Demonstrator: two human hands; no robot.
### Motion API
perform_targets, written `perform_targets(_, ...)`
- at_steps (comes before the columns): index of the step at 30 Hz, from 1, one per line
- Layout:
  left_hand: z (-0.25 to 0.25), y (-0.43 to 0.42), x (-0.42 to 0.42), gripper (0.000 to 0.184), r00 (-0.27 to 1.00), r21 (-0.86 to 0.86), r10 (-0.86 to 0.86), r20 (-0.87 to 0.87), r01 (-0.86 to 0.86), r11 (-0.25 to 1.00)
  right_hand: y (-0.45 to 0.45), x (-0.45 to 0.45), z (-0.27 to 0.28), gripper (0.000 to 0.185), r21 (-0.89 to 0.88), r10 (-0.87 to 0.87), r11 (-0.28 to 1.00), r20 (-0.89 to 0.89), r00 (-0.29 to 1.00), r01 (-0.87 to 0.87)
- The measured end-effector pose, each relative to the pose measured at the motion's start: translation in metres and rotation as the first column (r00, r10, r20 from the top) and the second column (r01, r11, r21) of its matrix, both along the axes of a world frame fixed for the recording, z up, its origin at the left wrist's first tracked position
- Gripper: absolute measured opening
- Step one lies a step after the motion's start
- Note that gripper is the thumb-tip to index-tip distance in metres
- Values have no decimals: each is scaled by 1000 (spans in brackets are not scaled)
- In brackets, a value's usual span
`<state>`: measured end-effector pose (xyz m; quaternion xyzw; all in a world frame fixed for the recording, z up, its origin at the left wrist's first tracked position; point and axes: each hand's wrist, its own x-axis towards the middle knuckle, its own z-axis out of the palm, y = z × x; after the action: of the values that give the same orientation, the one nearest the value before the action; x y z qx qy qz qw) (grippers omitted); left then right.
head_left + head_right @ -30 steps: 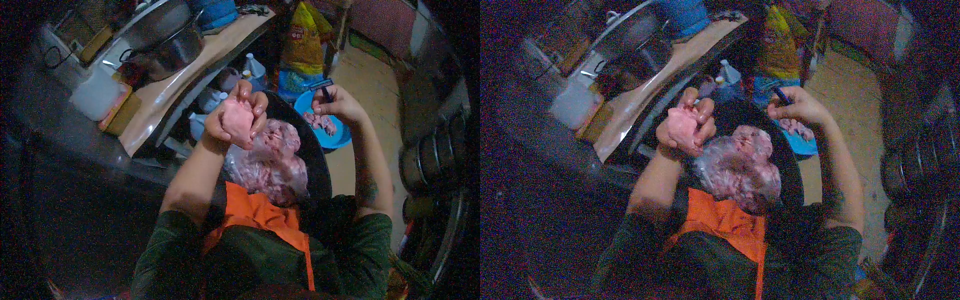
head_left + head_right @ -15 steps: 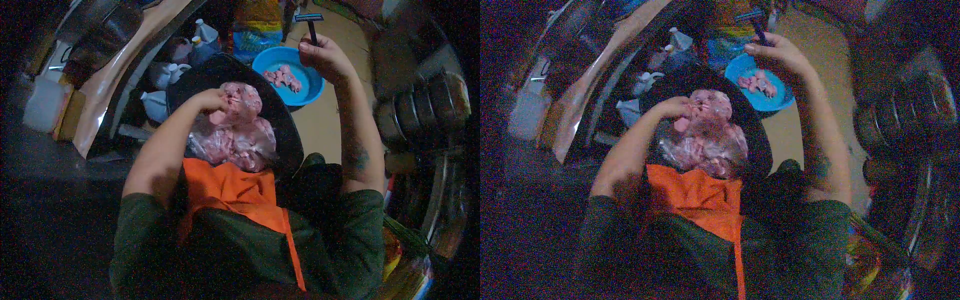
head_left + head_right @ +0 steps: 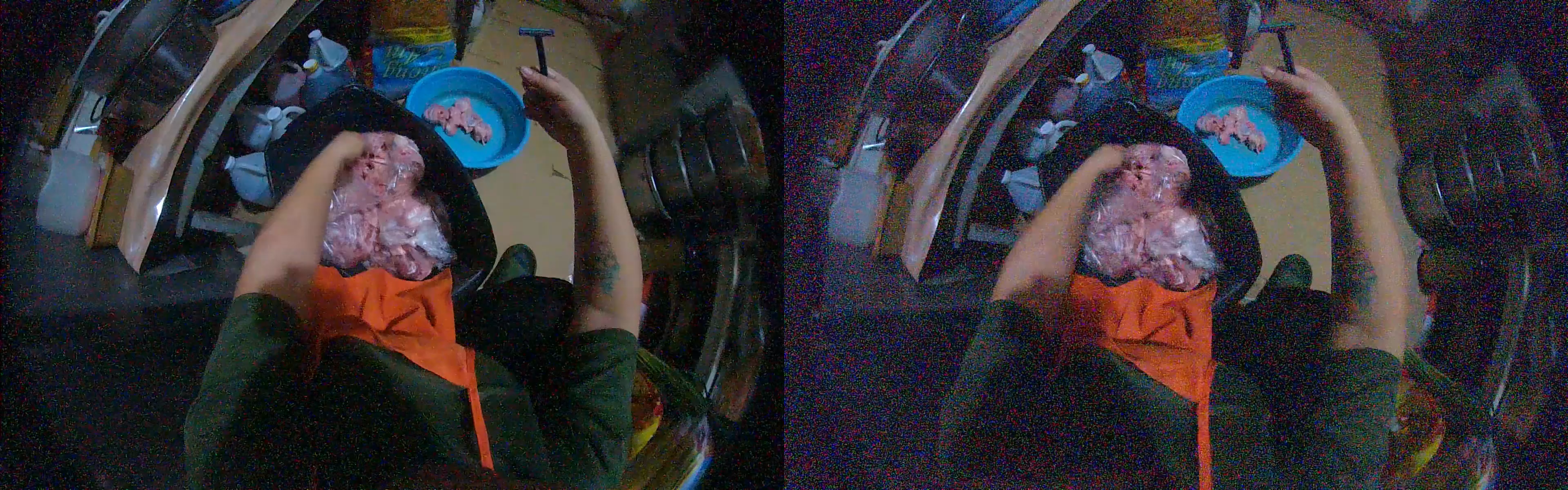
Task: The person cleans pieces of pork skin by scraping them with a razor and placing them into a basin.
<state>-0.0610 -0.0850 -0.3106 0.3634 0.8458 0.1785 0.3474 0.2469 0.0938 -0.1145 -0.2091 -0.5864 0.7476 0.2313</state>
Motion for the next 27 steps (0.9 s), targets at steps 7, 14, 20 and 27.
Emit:
perform_targets(7,-32,-20,33,36,869,-287,-335,-365,238,928,13,-32,16,22,-9,29,1000,37,999,-28)
perform_targets(14,-66,-6,3,49,947,-2,-30,-320,31,1000,16,-37,-10,21,111,77,989,171,982,-97)
perform_targets(20,-103,14,-10,45,791,50,-101,-603,164,985,30,-29,-22,20,82,31,995,206,978,-49)
perform_targets(27,-54,5,19,70,844,145,99,-527,-26,989,48,-29,-23,19,18,85,996,182,980,-90)
